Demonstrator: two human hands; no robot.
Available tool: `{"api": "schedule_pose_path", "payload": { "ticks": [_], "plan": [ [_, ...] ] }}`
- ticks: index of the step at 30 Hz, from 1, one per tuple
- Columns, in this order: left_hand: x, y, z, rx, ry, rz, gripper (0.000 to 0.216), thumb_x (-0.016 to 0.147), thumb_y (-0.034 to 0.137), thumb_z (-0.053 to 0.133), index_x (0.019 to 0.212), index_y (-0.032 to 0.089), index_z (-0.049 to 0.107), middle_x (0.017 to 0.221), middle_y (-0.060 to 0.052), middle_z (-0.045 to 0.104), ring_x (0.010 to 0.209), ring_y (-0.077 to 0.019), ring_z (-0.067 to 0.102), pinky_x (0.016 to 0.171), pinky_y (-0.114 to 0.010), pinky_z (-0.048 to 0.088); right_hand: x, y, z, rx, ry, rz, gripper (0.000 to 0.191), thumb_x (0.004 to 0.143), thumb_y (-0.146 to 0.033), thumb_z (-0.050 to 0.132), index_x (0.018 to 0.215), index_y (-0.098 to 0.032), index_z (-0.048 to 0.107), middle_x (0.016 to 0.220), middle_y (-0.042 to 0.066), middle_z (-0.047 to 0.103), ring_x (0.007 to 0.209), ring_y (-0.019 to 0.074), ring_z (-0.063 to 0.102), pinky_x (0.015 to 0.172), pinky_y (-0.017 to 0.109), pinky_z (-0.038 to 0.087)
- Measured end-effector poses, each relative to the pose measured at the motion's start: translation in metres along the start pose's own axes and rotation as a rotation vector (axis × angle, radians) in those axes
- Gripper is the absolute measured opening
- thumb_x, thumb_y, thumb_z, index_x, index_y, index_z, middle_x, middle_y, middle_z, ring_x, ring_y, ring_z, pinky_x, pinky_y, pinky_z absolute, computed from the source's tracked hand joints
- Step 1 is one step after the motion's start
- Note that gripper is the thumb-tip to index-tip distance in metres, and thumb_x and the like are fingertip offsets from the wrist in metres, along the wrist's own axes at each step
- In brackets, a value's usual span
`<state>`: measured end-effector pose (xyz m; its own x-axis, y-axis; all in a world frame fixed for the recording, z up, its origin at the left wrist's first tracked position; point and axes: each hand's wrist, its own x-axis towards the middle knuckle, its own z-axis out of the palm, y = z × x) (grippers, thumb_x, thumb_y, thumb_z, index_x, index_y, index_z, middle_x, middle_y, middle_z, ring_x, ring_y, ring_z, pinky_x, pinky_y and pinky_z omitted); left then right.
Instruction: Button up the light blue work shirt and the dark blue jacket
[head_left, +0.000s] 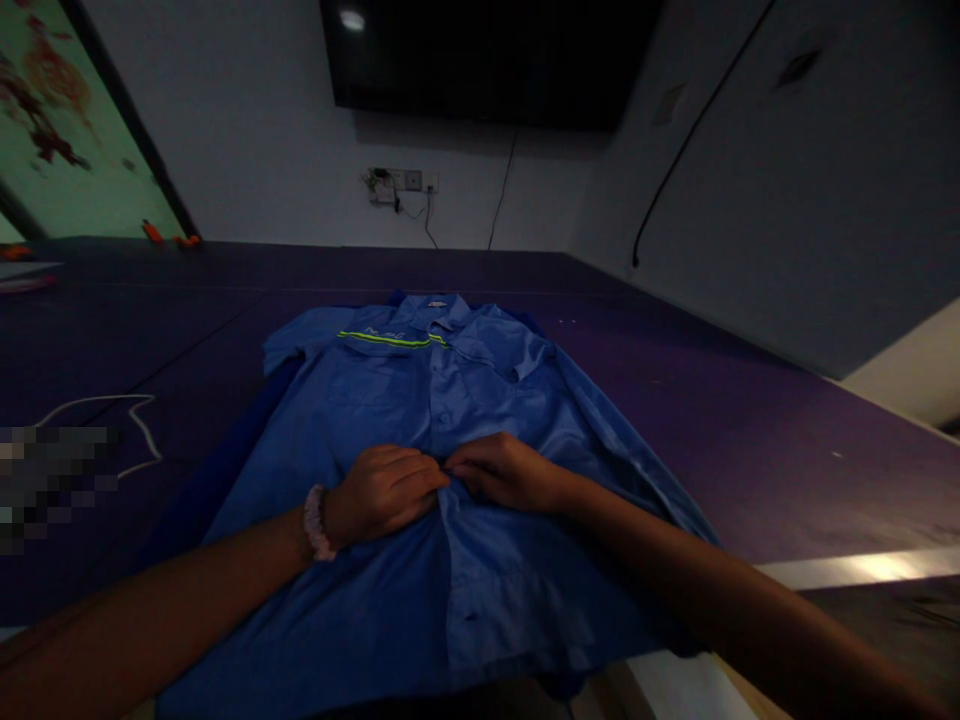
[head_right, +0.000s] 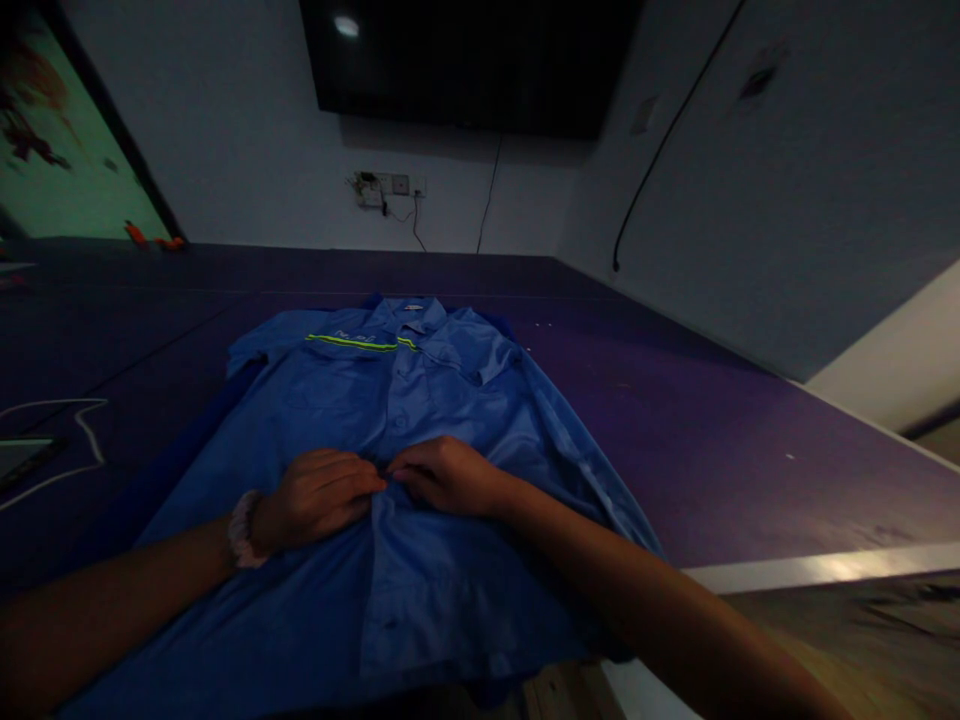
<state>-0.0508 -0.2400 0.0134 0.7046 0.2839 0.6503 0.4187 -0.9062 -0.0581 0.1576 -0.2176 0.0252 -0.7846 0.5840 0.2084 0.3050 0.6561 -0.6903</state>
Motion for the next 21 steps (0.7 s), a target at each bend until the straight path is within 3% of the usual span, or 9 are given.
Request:
{"api": "schedule_pose_path", "payload": {
  "ticks": [4, 8, 14, 18, 21],
  "plan": [
    [-0.002, -0.001, 0.004, -0.011, -0.036, -0.001, 0.016, 0.084, 0.020, 0.044, 0.087, 0.015, 0.059, 0.081, -0.004, 0.064, 0.075, -0.0121, 0.059, 0.065, -0.023, 0.046, 0.000, 0.002, 0.003, -0.223, 0.008, -0.076, 0.018, 0.084, -0.016, 0.041, 0.087, -0.014, 0.059, 0.075, 0.004, 0.061, 0.065, 0.0104, 0.054, 0.060, 0.020, 0.038],
    [-0.002, -0.001, 0.005, -0.023, -0.040, 0.025, 0.014, 0.083, 0.018, 0.045, 0.087, 0.014, 0.057, 0.083, -0.005, 0.063, 0.076, -0.0130, 0.058, 0.066, -0.024, 0.046, -0.001, 0.005, 0.005, -0.338, 0.028, -0.087, 0.014, 0.080, -0.015, 0.046, 0.085, -0.015, 0.059, 0.072, 0.002, 0.062, 0.059, 0.0094, 0.052, 0.054, 0.019, 0.033],
    [0.002, 0.014, -0.002, -0.060, -0.106, 0.227, 0.022, 0.082, 0.028, 0.047, 0.096, 0.014, 0.054, 0.089, -0.008, 0.062, 0.080, -0.0155, 0.058, 0.066, -0.027, 0.047, 0.000, 0.008, 0.008, -0.402, 0.151, -0.036, 0.011, 0.077, -0.015, 0.050, 0.076, -0.016, 0.061, 0.061, -0.001, 0.059, 0.052, 0.0080, 0.049, 0.050, 0.019, 0.029],
    [0.005, 0.031, -0.006, -0.031, -0.138, 0.351, 0.014, 0.083, 0.017, 0.045, 0.092, 0.015, 0.056, 0.086, -0.006, 0.063, 0.073, -0.0126, 0.057, 0.056, -0.024, 0.045, 0.003, 0.014, 0.011, -0.396, 0.229, 0.048, 0.011, 0.076, -0.016, 0.051, 0.077, -0.016, 0.063, 0.060, 0.000, 0.059, 0.051, 0.0079, 0.048, 0.050, 0.019, 0.029],
    [0.007, 0.037, -0.006, -0.018, -0.154, 0.364, 0.014, 0.082, 0.012, 0.044, 0.087, 0.015, 0.057, 0.084, -0.005, 0.063, 0.071, -0.0120, 0.056, 0.054, -0.023, 0.043, 0.005, 0.016, 0.012, -0.398, 0.225, 0.081, 0.012, 0.077, -0.017, 0.052, 0.077, -0.016, 0.063, 0.060, 0.000, 0.059, 0.051, 0.0079, 0.048, 0.049, 0.019, 0.028]
  ]
}}
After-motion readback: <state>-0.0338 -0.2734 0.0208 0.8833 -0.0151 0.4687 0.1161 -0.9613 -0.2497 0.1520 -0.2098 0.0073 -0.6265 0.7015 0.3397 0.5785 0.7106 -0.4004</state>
